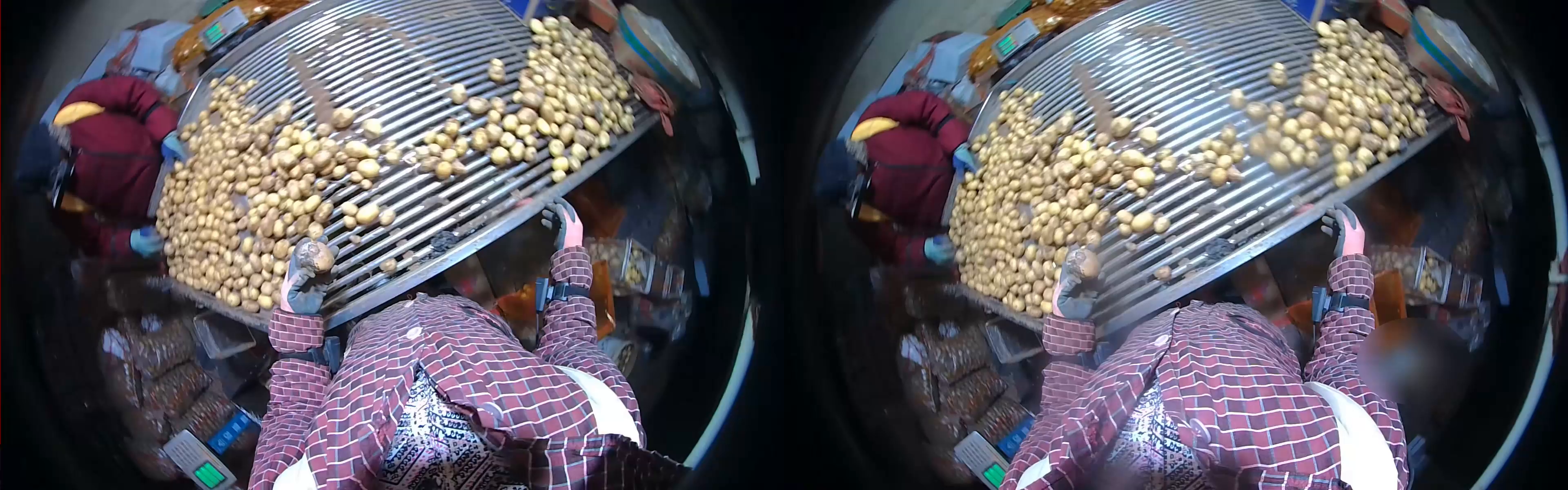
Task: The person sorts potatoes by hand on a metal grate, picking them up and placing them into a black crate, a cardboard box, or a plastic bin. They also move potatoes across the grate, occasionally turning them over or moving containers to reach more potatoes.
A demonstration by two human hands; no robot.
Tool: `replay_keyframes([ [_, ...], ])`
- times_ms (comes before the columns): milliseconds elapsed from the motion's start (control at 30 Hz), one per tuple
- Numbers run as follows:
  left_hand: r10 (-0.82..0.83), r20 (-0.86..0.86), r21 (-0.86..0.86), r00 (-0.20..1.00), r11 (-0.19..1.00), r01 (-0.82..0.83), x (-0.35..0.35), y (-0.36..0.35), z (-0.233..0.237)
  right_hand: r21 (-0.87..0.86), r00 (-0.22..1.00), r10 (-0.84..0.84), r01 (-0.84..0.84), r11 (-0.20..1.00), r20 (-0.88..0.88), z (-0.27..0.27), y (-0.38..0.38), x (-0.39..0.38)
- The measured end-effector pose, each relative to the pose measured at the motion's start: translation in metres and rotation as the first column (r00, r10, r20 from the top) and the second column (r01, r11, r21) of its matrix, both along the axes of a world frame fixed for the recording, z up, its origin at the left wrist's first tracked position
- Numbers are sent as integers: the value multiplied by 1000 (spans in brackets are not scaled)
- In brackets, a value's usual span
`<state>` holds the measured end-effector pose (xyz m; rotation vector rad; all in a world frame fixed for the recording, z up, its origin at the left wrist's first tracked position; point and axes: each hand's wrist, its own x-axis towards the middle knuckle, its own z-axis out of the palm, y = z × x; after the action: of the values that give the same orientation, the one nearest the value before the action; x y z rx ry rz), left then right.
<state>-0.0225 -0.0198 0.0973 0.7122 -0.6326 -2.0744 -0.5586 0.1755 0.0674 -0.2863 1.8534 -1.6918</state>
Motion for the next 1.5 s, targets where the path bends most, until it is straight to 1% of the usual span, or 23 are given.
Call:
replay_keyframes([
  [133, 107, -59, -8, 992, 994, -108, 34, 15, -1, 89, 967, 256, -255, 963, -7, 4, -54, 24],
  [233, 144, -47, -26, 988, 989, -145, 50, 27, 1, 229, 886, 409, -361, 904, -218, -11, -83, 48],
  [300, 123, -57, -29, 991, 992, -125, 43, 28, 10, 266, 776, 564, -502, 823, -281, -1, -105, 88],
  [333, 97, -54, -37, 994, 994, -99, 32, 26, 15, 325, 645, 609, -516, 793, -462, 5, -112, 116],
  [367, 56, -51, -44, 997, 997, -58, 15, 22, 19, 393, 659, 707, -597, 699, -256, -26, -120, 125],
  [400, -11, -53, -74, 999, 997, 7, -3, 18, 20, 43, 689, 540, -635, 771, 482, 65, -132, 197],
  [467, -249, 97, -205, 964, 943, 264, -39, 14, 15, -254, 548, 732, -702, 665, 403, 51, -116, 240],
  [500, -355, 173, -269, 919, 880, 391, -62, 14, 12, -545, 178, 672, -456, 703, 719, 24, -119, 250],
  [533, -424, 221, -379, 878, 792, 478, -93, 21, 56, -618, 168, 705, -373, 692, 689, 5, -107, 251],
  [600, -299, 536, -509, 790, 632, 584, -111, 39, 21, -746, 138, 770, -190, 638, 623, -30, -82, 256],
  [633, -256, 594, -550, 763, 563, 617, -123, 47, 22, -629, 240, 648, -161, 761, 723, -21, -68, 248],
  [667, -353, 572, -487, 741, 580, 653, -135, 59, 34, -542, 476, 593, -257, 800, 649, 7, -48, 243],
  [767, -307, 646, -521, 699, 492, 698, -150, 82, 7, -436, 496, 440, -132, 890, 748, 10, 5, 209],
  [800, -83, 765, -594, 639, 292, 749, -154, 81, 3, -455, 562, 422, -91, 886, 711, 11, 25, 195],
  [833, 38, 786, -606, 617, 246, 756, -157, 84, -2, -476, 618, 402, -51, 878, 675, 6, 42, 180],
  [900, 97, 812, -569, 575, 347, 746, -166, 94, -19, -532, 606, 299, 248, 809, 737, -3, 86, 143],
  [967, 395, 857, -451, 331, 265, 852, -163, 94, -71, -586, 720, 150, 404, 703, 677, -2, 147, 111],
  [1033, 473, 873, -251, 123, 217, 943, -177, 114, -47, -568, 746, -4, 510, 646, 666, -11, 217, 86],
  [1133, 583, 811, -246, 50, 263, 933, -173, 103, -80, -388, 523, -103, 736, 555, 846, -64, 308, 84],
  [1200, 584, 810, -258, 55, 271, 927, -179, 112, -70, -683, 646, 272, 554, 476, 713, -184, 385, 96],
  [1267, 561, 826, -250, 54, 279, 927, -184, 120, -54, -527, 587, 94, 630, 571, 804, -200, 429, 140],
  [1367, 539, 840, -168, -57, 358, 918, -192, 126, -40, -225, 345, -193, 858, 462, 919, -177, 479, 157],
  [1500, 512, 854, -129, -92, 381, 916, -191, 115, -53, -361, 343, -423, 932, 39, 839, -90, 579, 63],
])
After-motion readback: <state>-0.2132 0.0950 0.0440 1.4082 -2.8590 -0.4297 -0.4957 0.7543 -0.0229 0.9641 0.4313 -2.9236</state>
